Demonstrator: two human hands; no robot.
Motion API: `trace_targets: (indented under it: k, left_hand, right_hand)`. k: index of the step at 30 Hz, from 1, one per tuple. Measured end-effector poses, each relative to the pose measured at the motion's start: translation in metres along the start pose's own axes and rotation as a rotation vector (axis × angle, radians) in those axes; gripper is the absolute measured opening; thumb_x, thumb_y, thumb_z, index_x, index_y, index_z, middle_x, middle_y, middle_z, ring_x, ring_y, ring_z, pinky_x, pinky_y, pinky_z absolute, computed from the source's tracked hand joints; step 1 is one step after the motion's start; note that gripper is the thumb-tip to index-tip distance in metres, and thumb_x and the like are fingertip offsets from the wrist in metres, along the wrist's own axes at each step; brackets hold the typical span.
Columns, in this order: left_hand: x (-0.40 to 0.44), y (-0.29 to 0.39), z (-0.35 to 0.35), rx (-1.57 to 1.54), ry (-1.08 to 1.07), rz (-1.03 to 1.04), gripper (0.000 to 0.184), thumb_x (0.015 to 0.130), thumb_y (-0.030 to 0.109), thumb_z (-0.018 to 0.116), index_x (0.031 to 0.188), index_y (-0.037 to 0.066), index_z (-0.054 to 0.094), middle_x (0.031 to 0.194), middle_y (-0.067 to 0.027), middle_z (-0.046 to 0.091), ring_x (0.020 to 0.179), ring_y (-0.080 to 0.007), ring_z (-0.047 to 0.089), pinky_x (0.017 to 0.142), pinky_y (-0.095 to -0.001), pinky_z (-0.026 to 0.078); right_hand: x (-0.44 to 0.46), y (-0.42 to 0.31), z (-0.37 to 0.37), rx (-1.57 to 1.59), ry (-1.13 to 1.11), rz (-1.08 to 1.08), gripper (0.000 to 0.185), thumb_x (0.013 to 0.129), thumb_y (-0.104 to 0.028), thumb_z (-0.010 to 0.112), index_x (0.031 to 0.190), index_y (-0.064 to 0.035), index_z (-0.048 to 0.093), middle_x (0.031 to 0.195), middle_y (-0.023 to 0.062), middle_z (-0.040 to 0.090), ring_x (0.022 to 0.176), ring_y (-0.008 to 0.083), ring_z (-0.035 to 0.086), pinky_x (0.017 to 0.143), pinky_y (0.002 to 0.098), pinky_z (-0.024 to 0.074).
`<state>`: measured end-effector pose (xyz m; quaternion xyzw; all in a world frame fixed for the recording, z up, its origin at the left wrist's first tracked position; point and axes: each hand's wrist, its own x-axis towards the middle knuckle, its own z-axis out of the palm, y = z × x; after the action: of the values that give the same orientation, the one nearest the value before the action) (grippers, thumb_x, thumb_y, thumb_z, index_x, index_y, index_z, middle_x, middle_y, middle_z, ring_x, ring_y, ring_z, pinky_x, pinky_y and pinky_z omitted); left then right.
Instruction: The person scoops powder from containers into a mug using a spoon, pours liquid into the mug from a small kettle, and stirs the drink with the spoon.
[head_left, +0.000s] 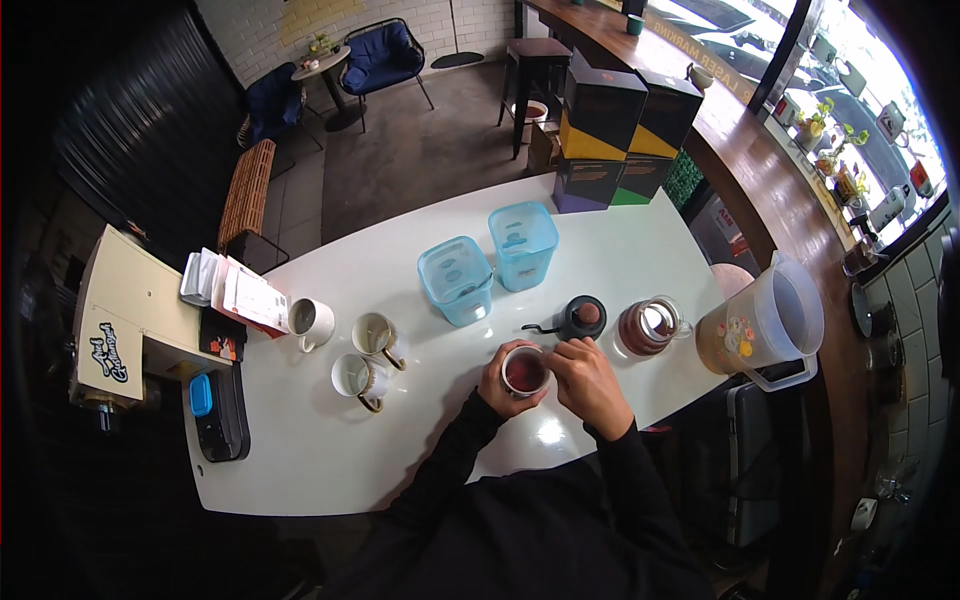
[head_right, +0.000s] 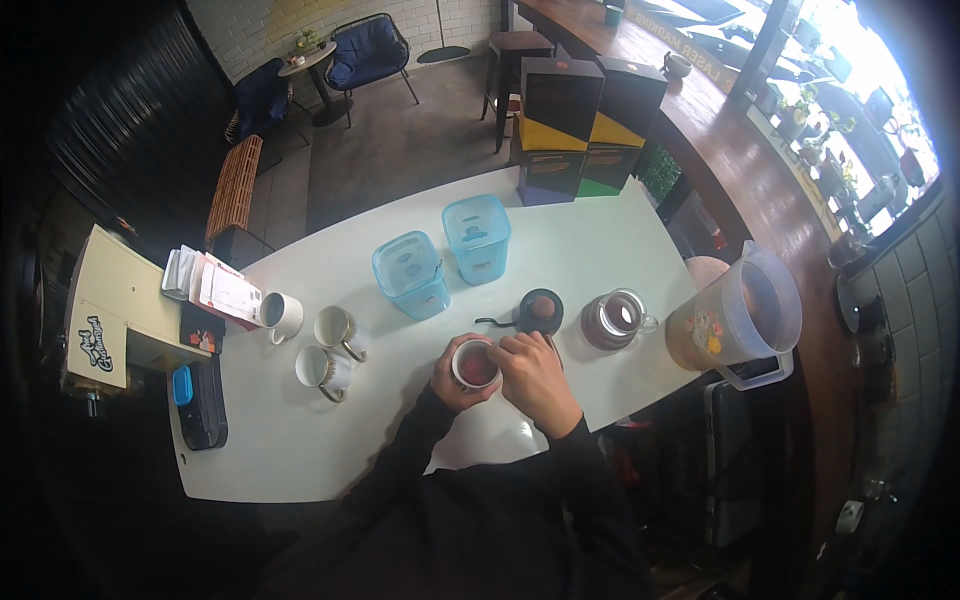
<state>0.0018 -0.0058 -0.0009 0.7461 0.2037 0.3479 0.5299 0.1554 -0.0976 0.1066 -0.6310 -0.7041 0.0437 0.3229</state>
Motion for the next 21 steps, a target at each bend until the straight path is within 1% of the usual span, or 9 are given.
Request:
trace_targets:
  k: [1,2,5,7,11,13,17,19,21]
  left_hand:
    - [0.000,-0.001,0.000,0.006,0.003,0.010,0.081,0.063,0.018,0.086,0.131,0.004,0.046,0.120,-0.0122,0.063,0.111,-0.0219,0.063,0.097,-0.0369,0.051]
    - [0.000,-0.001,0.000,0.003,0.002,0.009,0.081,0.063,0.018,0.086,0.131,0.004,0.046,0.120,-0.0122,0.063,0.111,-0.0219,0.063,0.097,-0.0369,0.051]
    - [0.000,-0.001,-0.001,-0.056,-0.009,-0.010,0.080,0.063,0.018,0.086,0.131,0.003,0.046,0.120,-0.0122,0.063,0.111,-0.0220,0.063,0.097,-0.0367,0.051]
    - [-0.001,0.001,-0.001,-0.022,-0.008,-0.031,0.081,0.063,0.018,0.087,0.131,0.003,0.046,0.120,-0.0119,0.063,0.111,-0.0218,0.063,0.097,-0.0364,0.051]
    - [-0.001,-0.003,0.000,-0.009,-0.010,-0.033,0.081,0.063,0.018,0.086,0.132,0.004,0.046,0.121,-0.0114,0.062,0.111,-0.0217,0.063,0.098,-0.0364,0.050]
    - [0.000,-0.002,0.000,-0.051,-0.011,0.001,0.081,0.063,0.017,0.086,0.132,0.004,0.046,0.121,-0.0115,0.062,0.112,-0.0217,0.062,0.097,-0.0364,0.050]
    - [0.001,0.006,-0.002,-0.038,0.008,0.037,0.076,0.065,0.019,0.087,0.130,0.006,0.048,0.114,-0.0136,0.066,0.105,-0.0259,0.067,0.092,-0.0374,0.054]
    - [0.002,0.007,-0.003,-0.069,-0.008,-0.006,0.077,0.065,0.019,0.087,0.130,0.005,0.048,0.114,-0.0136,0.066,0.105,-0.0258,0.067,0.093,-0.0372,0.053]
    - [0.001,0.005,-0.001,-0.051,0.005,0.018,0.076,0.065,0.019,0.087,0.130,0.005,0.048,0.114,-0.0135,0.066,0.105,-0.0259,0.067,0.093,-0.0372,0.053]
  right_hand:
    - [-0.001,0.000,-0.001,0.008,-0.070,0.002,0.024,0.073,0.005,0.063,0.095,-0.0027,0.069,0.077,0.0087,0.059,0.076,0.0281,0.057,0.071,0.0382,0.0427]
    - [-0.002,-0.001,0.000,0.006,-0.071,0.004,0.024,0.073,0.005,0.063,0.095,-0.0027,0.069,0.077,0.0087,0.059,0.076,0.0281,0.057,0.071,0.0382,0.0427]
    - [0.001,-0.002,0.013,0.111,-0.023,-0.025,0.025,0.074,0.005,0.063,0.096,-0.0030,0.069,0.076,0.0086,0.058,0.075,0.0280,0.056,0.071,0.0382,0.0426]
    - [0.003,-0.001,0.019,0.106,0.116,-0.028,0.029,0.071,0.007,0.061,0.097,-0.0030,0.069,0.078,0.0084,0.058,0.076,0.0275,0.056,0.071,0.0385,0.0425]
    - [0.004,-0.004,0.006,-0.016,0.104,0.000,0.031,0.068,0.007,0.061,0.097,-0.0026,0.069,0.080,0.0082,0.059,0.078,0.0269,0.056,0.072,0.0380,0.0420]
    - [0.001,-0.007,0.000,-0.040,-0.031,0.013,0.031,0.069,0.007,0.062,0.097,-0.0024,0.069,0.082,0.0079,0.060,0.080,0.0263,0.057,0.073,0.0371,0.0412]
    - [-0.001,-0.010,0.007,0.044,-0.089,-0.003,0.029,0.065,0.003,0.064,0.094,-0.0029,0.067,0.084,0.0074,0.062,0.084,0.0260,0.058,0.077,0.0369,0.0414]
    - [0.001,-0.011,0.012,0.077,-0.017,-0.004,0.029,0.065,0.004,0.065,0.094,-0.0032,0.067,0.084,0.0070,0.062,0.084,0.0255,0.058,0.077,0.0367,0.0409]
    - [0.003,-0.008,0.013,0.053,0.038,0.006,0.029,0.065,0.003,0.065,0.094,-0.0033,0.067,0.084,0.0069,0.062,0.084,0.0252,0.058,0.077,0.0369,0.0408]
